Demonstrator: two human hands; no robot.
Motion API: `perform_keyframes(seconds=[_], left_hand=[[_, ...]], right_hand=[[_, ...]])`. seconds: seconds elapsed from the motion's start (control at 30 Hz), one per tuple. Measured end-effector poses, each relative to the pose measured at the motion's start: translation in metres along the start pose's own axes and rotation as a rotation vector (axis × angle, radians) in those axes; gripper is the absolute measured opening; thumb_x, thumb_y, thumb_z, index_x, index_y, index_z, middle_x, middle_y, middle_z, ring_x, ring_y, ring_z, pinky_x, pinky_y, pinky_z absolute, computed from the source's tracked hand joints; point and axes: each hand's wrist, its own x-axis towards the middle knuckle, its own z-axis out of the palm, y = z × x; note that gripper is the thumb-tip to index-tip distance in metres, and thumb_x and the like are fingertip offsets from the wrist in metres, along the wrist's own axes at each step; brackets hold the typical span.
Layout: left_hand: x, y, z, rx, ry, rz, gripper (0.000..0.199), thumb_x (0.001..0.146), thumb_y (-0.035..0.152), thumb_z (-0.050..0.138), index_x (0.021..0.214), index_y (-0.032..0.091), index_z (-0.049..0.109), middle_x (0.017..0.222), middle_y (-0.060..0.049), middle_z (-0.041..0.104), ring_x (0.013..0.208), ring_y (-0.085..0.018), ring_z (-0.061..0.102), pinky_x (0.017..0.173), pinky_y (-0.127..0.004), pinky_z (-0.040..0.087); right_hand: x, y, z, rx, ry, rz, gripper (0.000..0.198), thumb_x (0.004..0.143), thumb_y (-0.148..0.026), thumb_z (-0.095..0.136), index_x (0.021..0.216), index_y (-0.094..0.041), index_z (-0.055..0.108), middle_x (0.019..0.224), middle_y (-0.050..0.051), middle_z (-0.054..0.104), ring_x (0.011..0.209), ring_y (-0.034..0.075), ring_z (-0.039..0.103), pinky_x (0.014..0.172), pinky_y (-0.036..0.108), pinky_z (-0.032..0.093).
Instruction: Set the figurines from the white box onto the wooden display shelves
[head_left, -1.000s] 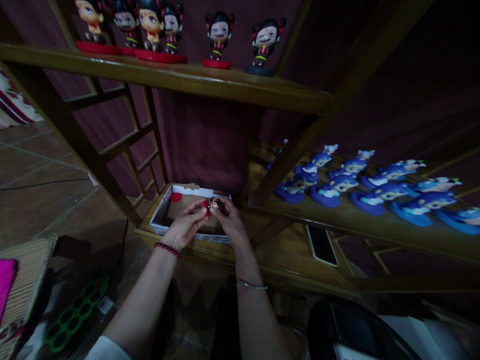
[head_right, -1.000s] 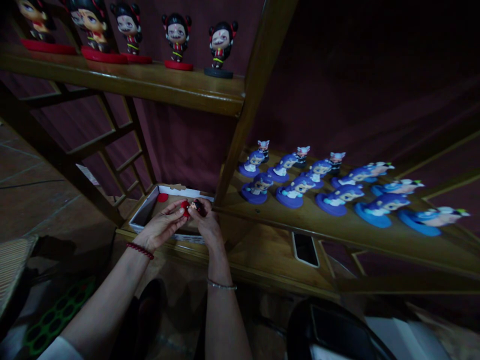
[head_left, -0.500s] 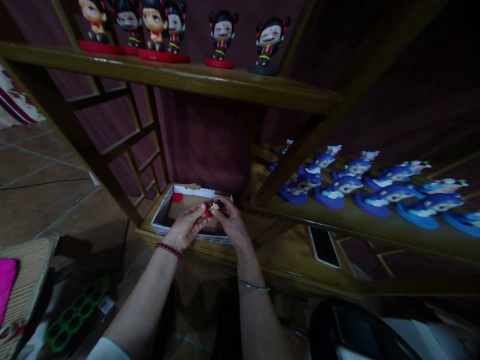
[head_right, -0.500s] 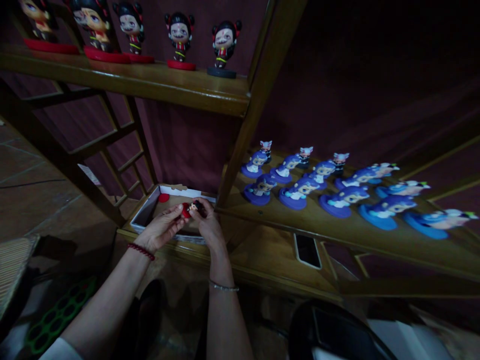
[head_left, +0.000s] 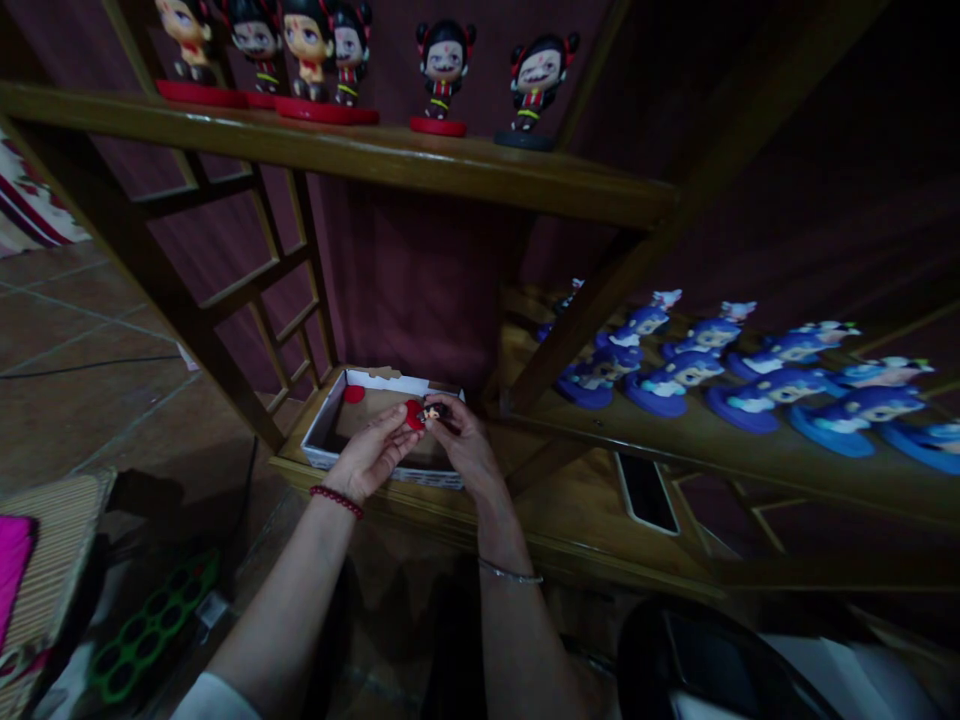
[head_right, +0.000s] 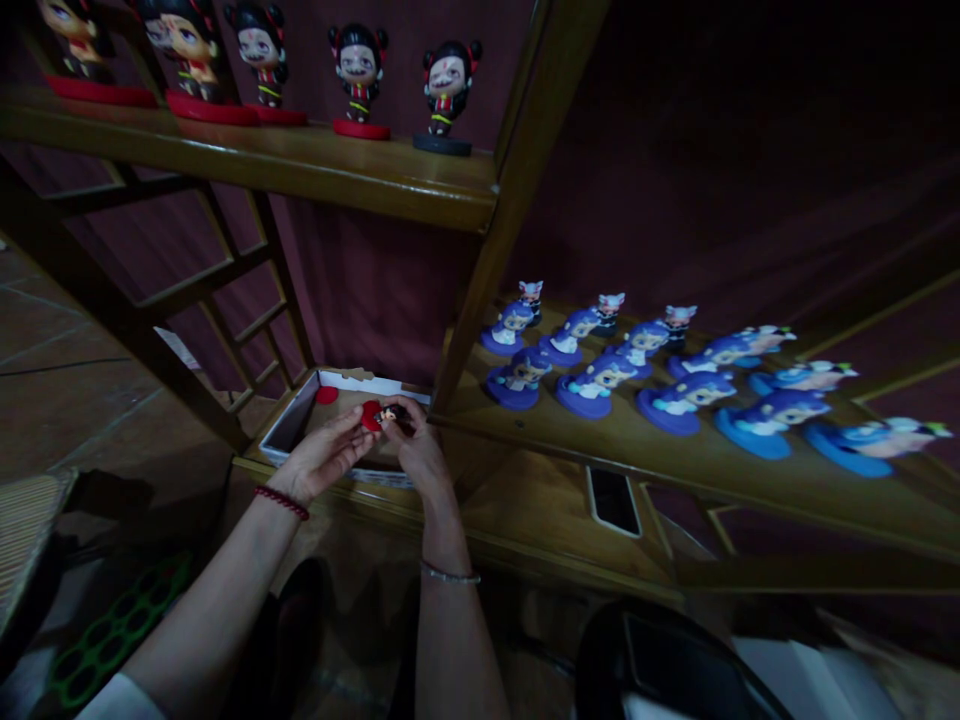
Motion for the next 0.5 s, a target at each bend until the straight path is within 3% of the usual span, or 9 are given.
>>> perform_keyframes(seconds=[0.33,0.5], left_hand=[[-0.0009,-0.0006,0.0017,-0.071,-0.009,0.006,0.008,0.077,0.009,0.053,0.080,0.013,0.059,0.081,-0.006,0.063,0.074,-0.011,0.060,0.070,-0.023,0.049],[0.0006,-0.0020,0.0010,-0.075,-0.035,0.035,0.020,0.076,0.006,0.052,0.092,0.014,0.060,0.086,-0.006,0.064,0.077,-0.012,0.060,0.074,-0.025,0.049]], right_hand=[[0.0000,0.0037,-0.0008,0.039,0.015,-0.006,0.030,0.073,-0.032,0.055,0.101,-0.022,0.059,0.103,0.002,0.060,0.093,0.017,0.054,0.085,0.030,0.042],[0.0031,0.0035,0.0024,0.066,0.100,0.019,0.033,0.068,-0.032,0.059,0.100,-0.021,0.059,0.100,0.002,0.060,0.091,0.016,0.055,0.084,0.030,0.043]])
